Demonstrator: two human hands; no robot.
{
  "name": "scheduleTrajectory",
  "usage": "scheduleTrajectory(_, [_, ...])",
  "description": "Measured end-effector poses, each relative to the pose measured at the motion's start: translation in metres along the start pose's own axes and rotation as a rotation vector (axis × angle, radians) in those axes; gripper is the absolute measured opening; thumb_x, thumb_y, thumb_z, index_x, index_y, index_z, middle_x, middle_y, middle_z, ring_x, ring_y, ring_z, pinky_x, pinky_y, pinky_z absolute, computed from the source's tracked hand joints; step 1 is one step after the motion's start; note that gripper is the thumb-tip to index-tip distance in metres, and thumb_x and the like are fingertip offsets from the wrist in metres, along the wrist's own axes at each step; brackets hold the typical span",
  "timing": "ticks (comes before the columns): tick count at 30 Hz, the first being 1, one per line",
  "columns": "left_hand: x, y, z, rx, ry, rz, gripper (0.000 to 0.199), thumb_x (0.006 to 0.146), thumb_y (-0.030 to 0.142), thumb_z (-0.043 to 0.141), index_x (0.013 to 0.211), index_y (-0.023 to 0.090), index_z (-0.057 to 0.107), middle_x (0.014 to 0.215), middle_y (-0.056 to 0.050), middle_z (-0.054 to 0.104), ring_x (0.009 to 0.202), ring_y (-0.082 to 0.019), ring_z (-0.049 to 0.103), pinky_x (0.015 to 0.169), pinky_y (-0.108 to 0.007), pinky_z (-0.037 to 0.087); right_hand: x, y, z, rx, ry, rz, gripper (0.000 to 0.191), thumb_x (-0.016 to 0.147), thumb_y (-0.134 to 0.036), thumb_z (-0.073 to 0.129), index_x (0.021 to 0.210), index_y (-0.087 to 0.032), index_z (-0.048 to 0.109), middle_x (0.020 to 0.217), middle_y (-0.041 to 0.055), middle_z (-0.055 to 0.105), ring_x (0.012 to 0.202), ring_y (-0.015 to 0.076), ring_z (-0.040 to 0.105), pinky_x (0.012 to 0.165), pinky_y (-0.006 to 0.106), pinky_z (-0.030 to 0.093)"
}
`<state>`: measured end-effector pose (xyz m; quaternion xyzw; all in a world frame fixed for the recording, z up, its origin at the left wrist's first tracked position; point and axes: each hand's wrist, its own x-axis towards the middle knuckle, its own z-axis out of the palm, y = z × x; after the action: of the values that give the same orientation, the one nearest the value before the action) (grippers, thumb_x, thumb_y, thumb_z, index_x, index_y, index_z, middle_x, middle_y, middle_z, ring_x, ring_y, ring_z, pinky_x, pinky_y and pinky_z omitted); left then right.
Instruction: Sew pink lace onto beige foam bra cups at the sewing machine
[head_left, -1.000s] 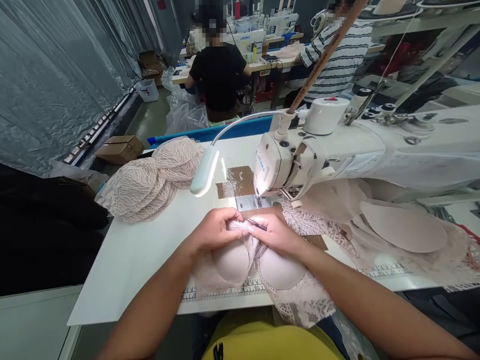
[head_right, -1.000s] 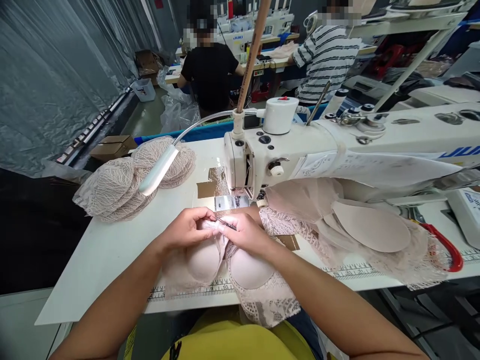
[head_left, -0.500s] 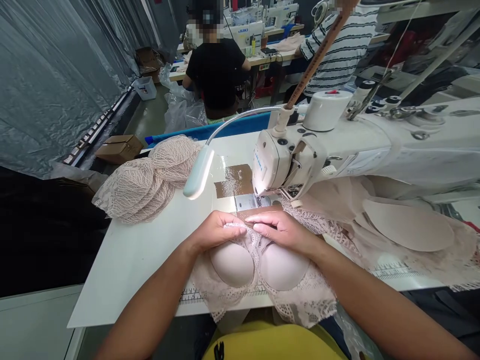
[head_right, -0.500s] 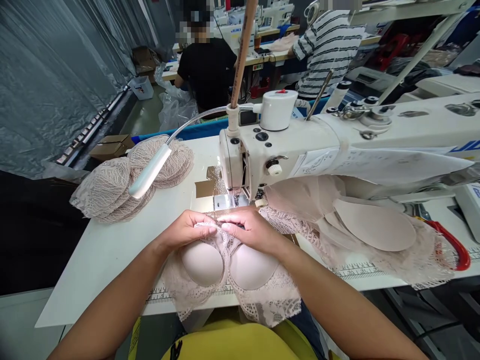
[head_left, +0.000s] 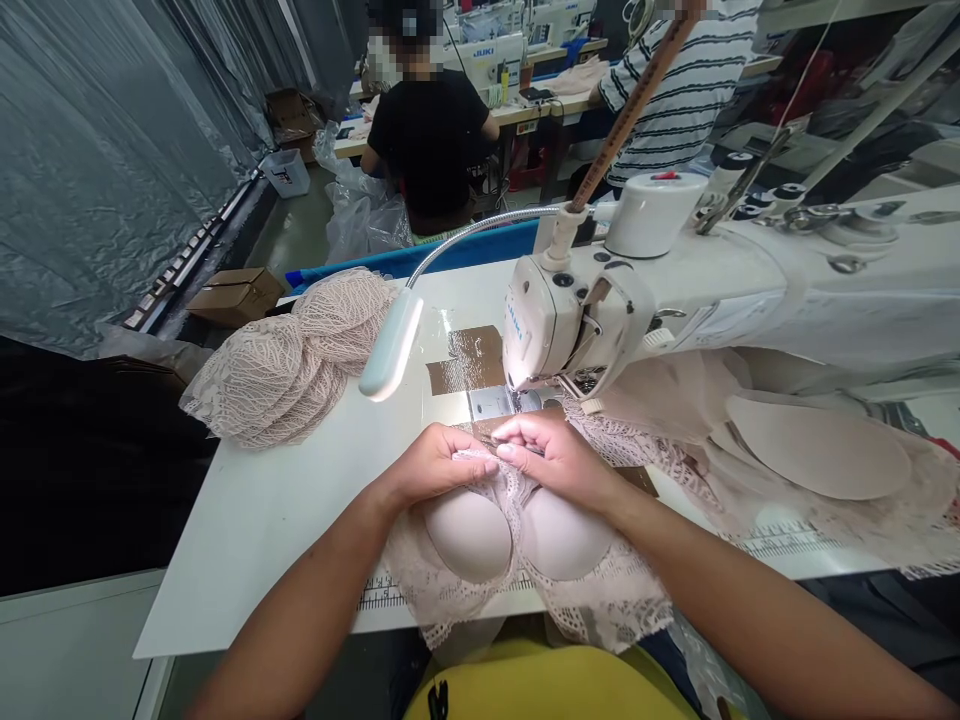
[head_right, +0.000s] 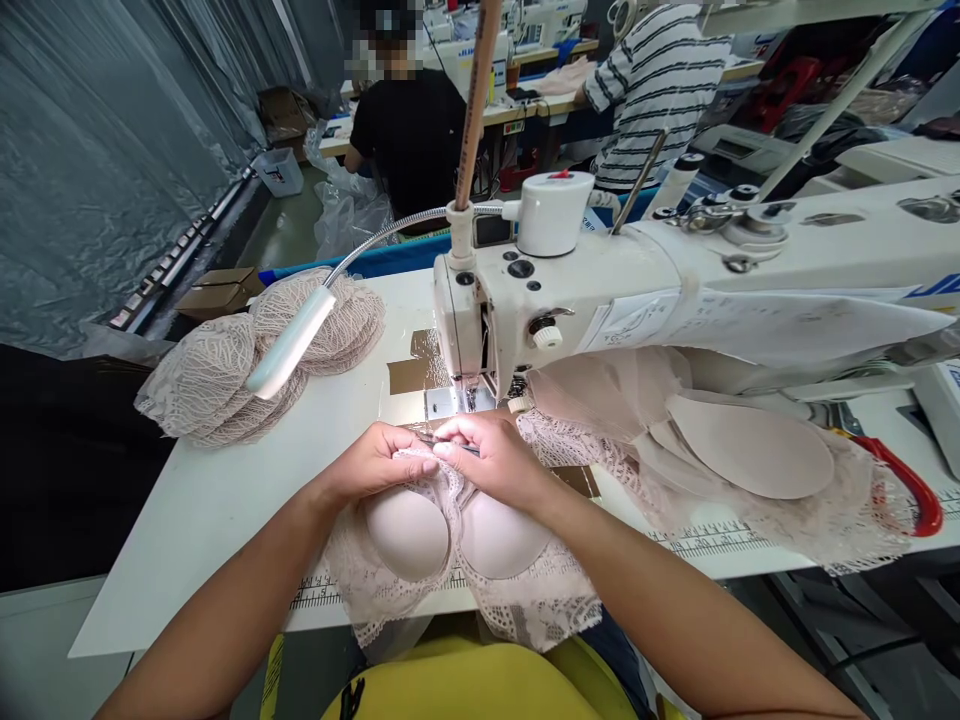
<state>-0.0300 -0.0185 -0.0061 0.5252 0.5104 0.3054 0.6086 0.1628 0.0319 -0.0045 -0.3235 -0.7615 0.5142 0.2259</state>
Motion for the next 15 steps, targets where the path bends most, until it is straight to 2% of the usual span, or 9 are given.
scheduleTrajectory(3, [-0.001,0.003,-0.004,0.02,-0.087,0.022,0.027,0.075,0.039,0.066,0.076,0.012,0.068,0.069,-0.002,0.06,0.063,-0.013,0.051,0.056,-0.022,0.038,0.0,0.0,0.002,0.011,-0.04,0.041,0.032,0.077,-0.034,0.066,0.105,-0.019,0.062,0.088,0.0031,0.065,0.079,0.0179,0.061,0.07,0.031,0.048])
scheduleTrajectory(6, [-0.009,0.006,-0.021,0.122,-0.237,-0.043,0.025,0.072,0.035,0.069,0.084,0.012,0.066,0.075,-0.002,0.06,0.066,-0.013,0.052,0.057,-0.021,0.039,0.001,-0.002,0.001,-0.051,-0.092,0.051,0.017,0.081,-0.032,0.06,0.087,-0.017,0.066,0.082,0.0029,0.065,0.077,0.0178,0.06,0.07,0.03,0.046])
scheduleTrajectory(8, [-0.016,0.008,-0.037,0.174,-0.275,-0.117,0.026,0.069,0.032,0.071,0.085,0.013,0.065,0.076,-0.001,0.06,0.068,-0.014,0.053,0.058,-0.021,0.039,0.001,-0.002,-0.002,-0.076,-0.091,0.093,0.02,0.084,-0.032,0.055,0.075,-0.016,0.063,0.076,0.0027,0.063,0.073,0.0168,0.058,0.066,0.029,0.044])
scheduleTrajectory(10, [-0.024,0.01,-0.049,0.19,-0.227,-0.149,0.023,0.07,0.033,0.07,0.082,0.013,0.063,0.073,0.0,0.059,0.066,-0.013,0.053,0.058,-0.021,0.039,0.001,0.0,-0.004,-0.093,-0.167,0.135,0.023,0.084,-0.034,0.055,0.069,-0.016,0.06,0.068,0.001,0.059,0.065,0.0148,0.054,0.06,0.027,0.041])
scheduleTrajectory(13, [-0.029,0.015,-0.055,0.186,-0.079,-0.094,0.022,0.074,0.035,0.067,0.075,0.014,0.062,0.069,0.001,0.056,0.065,-0.012,0.051,0.059,-0.02,0.038,0.001,0.002,-0.003,-0.042,-0.303,0.122,0.029,0.086,-0.039,0.052,0.067,-0.016,0.057,0.064,-0.0006,0.055,0.059,0.0124,0.048,0.055,0.025,0.036])
scheduleTrajectory(15, [-0.029,0.017,-0.05,0.156,-0.031,-0.045,0.023,0.076,0.036,0.066,0.075,0.013,0.063,0.072,0.0,0.057,0.068,-0.012,0.051,0.062,-0.021,0.038,0.001,0.001,0.0,0.035,-0.249,0.092,0.032,0.09,-0.042,0.046,0.076,-0.017,0.06,0.07,0.0007,0.058,0.063,0.0128,0.05,0.058,0.026,0.038])
